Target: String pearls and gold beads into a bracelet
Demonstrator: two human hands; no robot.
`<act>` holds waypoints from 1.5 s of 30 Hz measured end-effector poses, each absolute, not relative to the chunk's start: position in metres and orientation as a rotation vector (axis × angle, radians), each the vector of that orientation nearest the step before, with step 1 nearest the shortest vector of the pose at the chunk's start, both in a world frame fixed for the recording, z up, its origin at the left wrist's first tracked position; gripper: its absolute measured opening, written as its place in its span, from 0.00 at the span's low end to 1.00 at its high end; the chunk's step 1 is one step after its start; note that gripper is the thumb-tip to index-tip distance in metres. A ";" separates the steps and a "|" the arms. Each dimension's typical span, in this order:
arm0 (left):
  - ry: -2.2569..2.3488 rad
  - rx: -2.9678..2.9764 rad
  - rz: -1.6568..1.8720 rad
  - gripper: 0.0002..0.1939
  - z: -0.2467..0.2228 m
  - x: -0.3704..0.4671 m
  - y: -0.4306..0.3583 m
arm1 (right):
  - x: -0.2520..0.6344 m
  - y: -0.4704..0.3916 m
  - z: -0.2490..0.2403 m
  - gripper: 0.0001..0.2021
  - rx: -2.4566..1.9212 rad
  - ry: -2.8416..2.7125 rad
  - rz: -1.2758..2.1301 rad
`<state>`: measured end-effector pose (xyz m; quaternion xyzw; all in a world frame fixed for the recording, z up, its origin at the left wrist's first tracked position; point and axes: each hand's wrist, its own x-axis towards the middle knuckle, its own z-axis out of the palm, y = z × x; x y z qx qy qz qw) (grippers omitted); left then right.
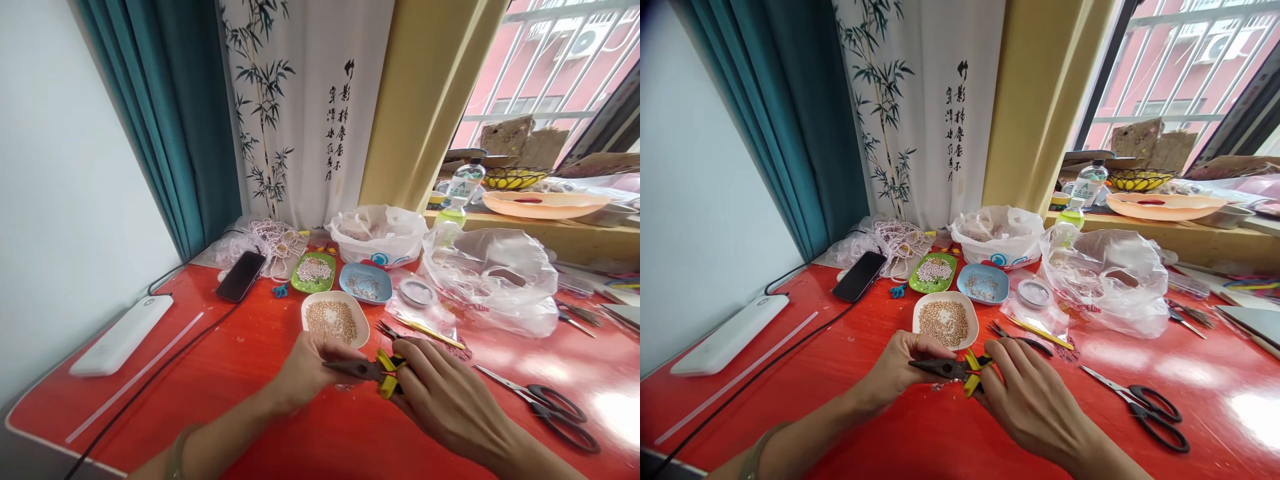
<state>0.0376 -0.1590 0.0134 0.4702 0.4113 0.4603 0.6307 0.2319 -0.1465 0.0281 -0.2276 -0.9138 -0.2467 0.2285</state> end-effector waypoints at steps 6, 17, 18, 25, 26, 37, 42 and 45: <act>0.944 1.102 1.048 0.13 0.012 0.039 -0.158 | 0.230 -0.140 0.017 0.13 -0.663 -2.521 -0.466; 1.033 1.011 1.153 0.11 0.013 0.033 -0.150 | 0.221 -0.165 0.014 0.20 -0.975 -1.772 1.611; 1.037 0.988 1.161 0.12 0.013 0.033 -0.150 | 0.221 -0.166 0.017 0.20 -0.919 -1.627 1.737; 1.046 0.971 1.131 0.12 0.010 0.033 -0.150 | 0.231 -0.171 0.024 0.21 -0.856 -1.415 1.887; 1.044 0.970 1.125 0.11 0.009 0.032 -0.150 | 0.234 -0.171 0.023 0.22 -0.913 -1.491 1.804; 0.993 0.905 1.158 0.10 0.006 0.028 -0.149 | 0.349 -0.108 -0.012 0.16 -1.918 -2.152 -0.327; 0.949 0.876 1.169 0.11 0.007 0.029 -0.148 | 0.371 -0.096 -0.025 0.17 -2.002 -2.165 -0.328; 0.932 0.865 1.173 0.11 0.009 0.029 -0.149 | 0.361 -0.100 -0.018 0.17 -1.959 -2.184 -0.580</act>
